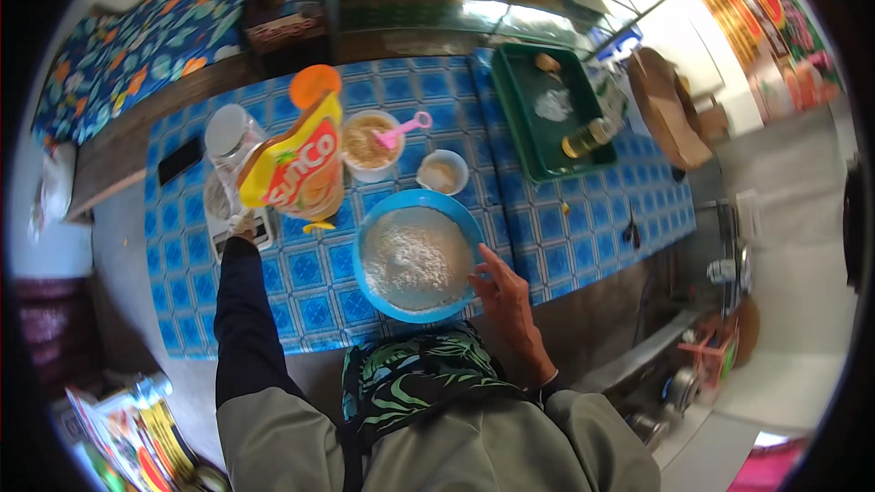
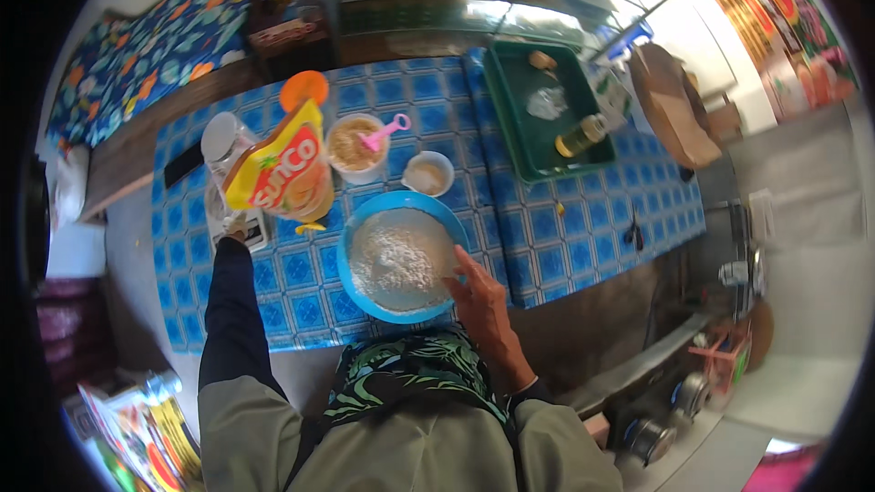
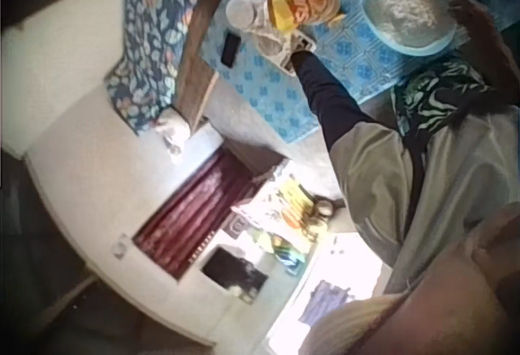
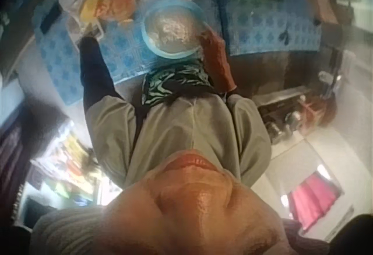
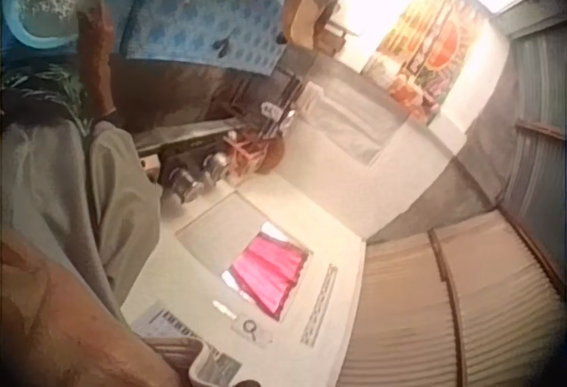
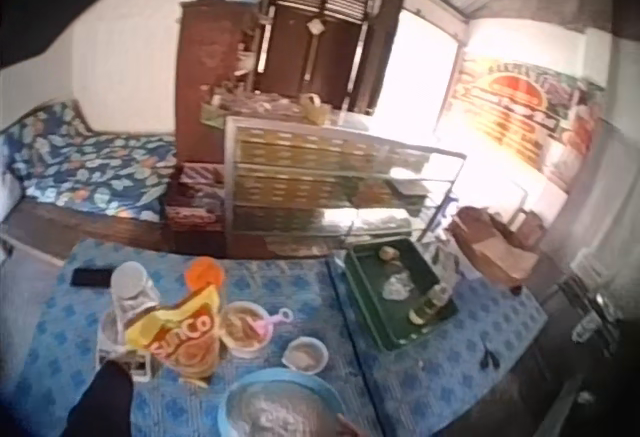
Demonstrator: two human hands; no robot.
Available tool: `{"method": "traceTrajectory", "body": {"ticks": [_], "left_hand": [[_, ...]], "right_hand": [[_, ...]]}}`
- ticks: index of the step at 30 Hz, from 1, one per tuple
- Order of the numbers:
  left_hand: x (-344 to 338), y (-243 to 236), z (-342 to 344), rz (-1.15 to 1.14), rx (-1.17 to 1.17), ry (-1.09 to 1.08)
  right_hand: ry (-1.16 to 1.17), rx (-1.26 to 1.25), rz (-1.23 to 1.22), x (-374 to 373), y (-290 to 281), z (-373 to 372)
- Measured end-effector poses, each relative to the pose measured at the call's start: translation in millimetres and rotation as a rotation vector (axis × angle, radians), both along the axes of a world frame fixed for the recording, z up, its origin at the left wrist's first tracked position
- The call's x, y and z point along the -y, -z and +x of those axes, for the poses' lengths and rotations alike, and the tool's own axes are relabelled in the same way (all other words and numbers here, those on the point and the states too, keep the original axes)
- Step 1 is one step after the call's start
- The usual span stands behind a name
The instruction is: The person pours water from a cup into a bowl of flour, adds a small amount of liquid from a sachet, and then uses scissors to cut open a bag of oil before pouring the oil into the bowl.
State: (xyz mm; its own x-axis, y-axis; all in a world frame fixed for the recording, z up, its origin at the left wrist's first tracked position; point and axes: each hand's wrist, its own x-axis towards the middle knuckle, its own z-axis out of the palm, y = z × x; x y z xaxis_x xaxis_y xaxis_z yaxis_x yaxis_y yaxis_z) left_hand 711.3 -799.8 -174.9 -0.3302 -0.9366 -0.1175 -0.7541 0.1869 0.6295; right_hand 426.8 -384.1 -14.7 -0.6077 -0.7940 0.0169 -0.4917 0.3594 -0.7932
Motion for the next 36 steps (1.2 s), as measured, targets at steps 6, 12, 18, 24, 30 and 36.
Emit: {"method": "traceTrajectory", "body": {"ticks": [6, 12, 18, 24, 30, 36], "left_hand": [[17.8, 24.6, -12.3, 0.068, 0.14, 0.141], [20.3, 26.9, 3.3, 0.084, 0.162, 0.172], [8.1, 6.5, 37.6, -0.007, 0.082, 0.165], [-39.0, -87.0, 50.1, -0.505, -0.085, 0.236], [-158.2, -121.4, 62.2, -0.182, -0.905, -0.403], [-296.7, -93.5, 3.8, -0.028, -0.919, -0.619]], "right_hand": [[0.255, -0.048, 0.217, -54.4, 15.2, -24.6], [0.263, -0.154, 0.333, -80.8, 50.3, -36.3], [0.469, -0.158, 0.373, -112.0, 101.5, -123.6], [0.526, -0.515, 0.086, -106.5, 150.5, -243.5], [0.521, -0.579, 0.248, -59.6, 174.1, -281.5], [0.238, -0.325, 0.223, -87.1, 191.8, -268.5]]}}
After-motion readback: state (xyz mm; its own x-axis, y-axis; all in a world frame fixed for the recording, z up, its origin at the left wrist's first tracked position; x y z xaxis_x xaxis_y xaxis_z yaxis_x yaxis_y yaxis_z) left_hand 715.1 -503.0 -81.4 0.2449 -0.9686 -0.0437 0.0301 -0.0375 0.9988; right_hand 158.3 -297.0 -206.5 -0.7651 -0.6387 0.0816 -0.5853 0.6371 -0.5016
